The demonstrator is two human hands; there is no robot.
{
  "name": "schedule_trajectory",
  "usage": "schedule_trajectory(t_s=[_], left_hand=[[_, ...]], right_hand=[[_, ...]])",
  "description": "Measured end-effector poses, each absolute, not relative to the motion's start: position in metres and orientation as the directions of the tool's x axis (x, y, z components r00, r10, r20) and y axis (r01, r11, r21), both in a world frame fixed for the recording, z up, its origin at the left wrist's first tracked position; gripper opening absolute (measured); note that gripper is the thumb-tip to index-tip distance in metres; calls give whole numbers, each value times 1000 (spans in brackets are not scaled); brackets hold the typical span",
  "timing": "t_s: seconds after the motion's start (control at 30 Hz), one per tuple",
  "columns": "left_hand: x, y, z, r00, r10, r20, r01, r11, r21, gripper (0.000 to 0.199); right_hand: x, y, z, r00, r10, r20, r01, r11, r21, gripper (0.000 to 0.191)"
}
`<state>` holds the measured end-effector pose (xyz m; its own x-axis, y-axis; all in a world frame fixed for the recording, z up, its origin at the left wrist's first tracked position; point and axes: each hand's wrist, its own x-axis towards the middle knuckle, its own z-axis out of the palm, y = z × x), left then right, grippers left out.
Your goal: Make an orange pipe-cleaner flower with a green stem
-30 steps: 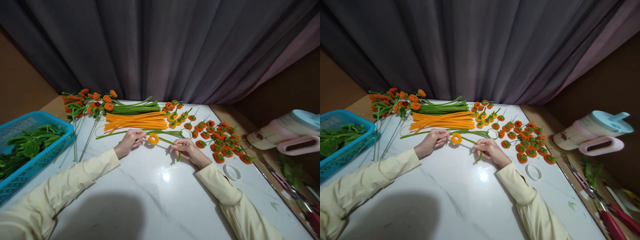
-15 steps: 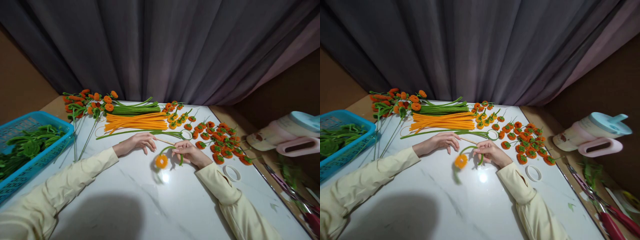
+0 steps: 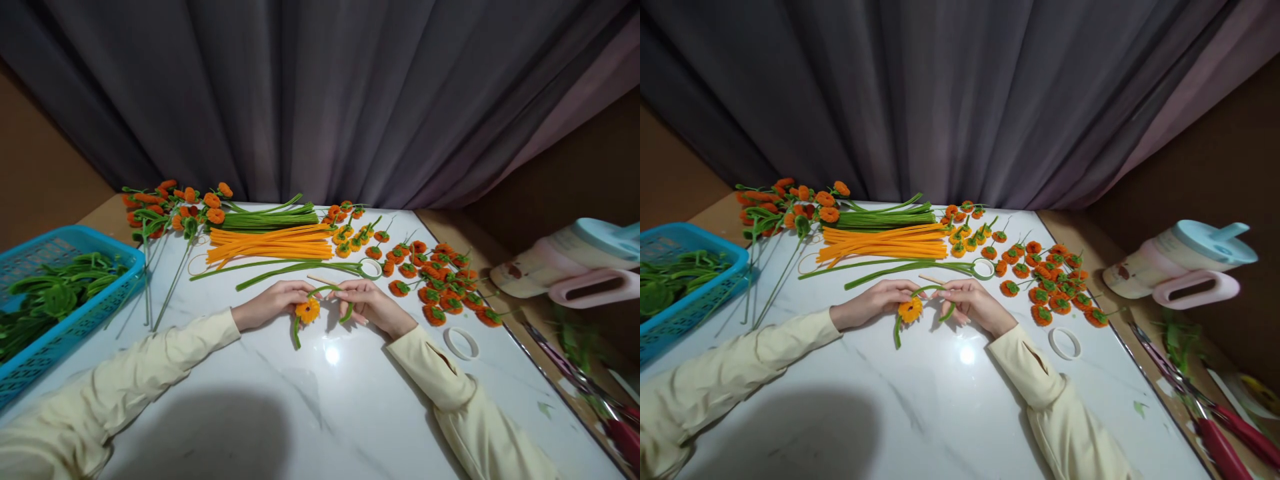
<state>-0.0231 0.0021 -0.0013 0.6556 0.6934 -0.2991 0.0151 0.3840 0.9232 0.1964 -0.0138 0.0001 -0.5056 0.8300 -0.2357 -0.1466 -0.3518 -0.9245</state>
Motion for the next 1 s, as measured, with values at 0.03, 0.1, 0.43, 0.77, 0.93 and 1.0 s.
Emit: schedule_trajectory(t_s=[0.03, 0.1, 0.43, 0.77, 0.93, 1.0], left_hand=[[-24, 3, -2, 649, 699, -300, 7, 389, 921, 27], [-26, 4, -3, 646, 701, -302, -24, 414, 910, 25], [-26, 4, -3, 697, 668, -261, -98, 449, 888, 17], [-22, -7, 3, 676, 694, -248, 258, 93, 962, 19], [-20, -7, 3, 668, 728, -152, 315, -91, 945, 13], [-20, -7, 1, 662, 736, -142, 370, -157, 916, 18]], right_hand=[[197, -14, 0, -512, 827, -233, -143, -349, -926, 25], [197, -13, -1, -521, 822, -228, -137, -344, -929, 26], [199, -11, -7, -506, 837, -208, -173, -334, -927, 22], [189, -19, 9, -652, 723, -231, -34, -331, -943, 23], [177, -22, 8, -669, 691, -272, 67, -308, -949, 26], [175, -23, 7, -660, 698, -278, 65, -316, -947, 28]])
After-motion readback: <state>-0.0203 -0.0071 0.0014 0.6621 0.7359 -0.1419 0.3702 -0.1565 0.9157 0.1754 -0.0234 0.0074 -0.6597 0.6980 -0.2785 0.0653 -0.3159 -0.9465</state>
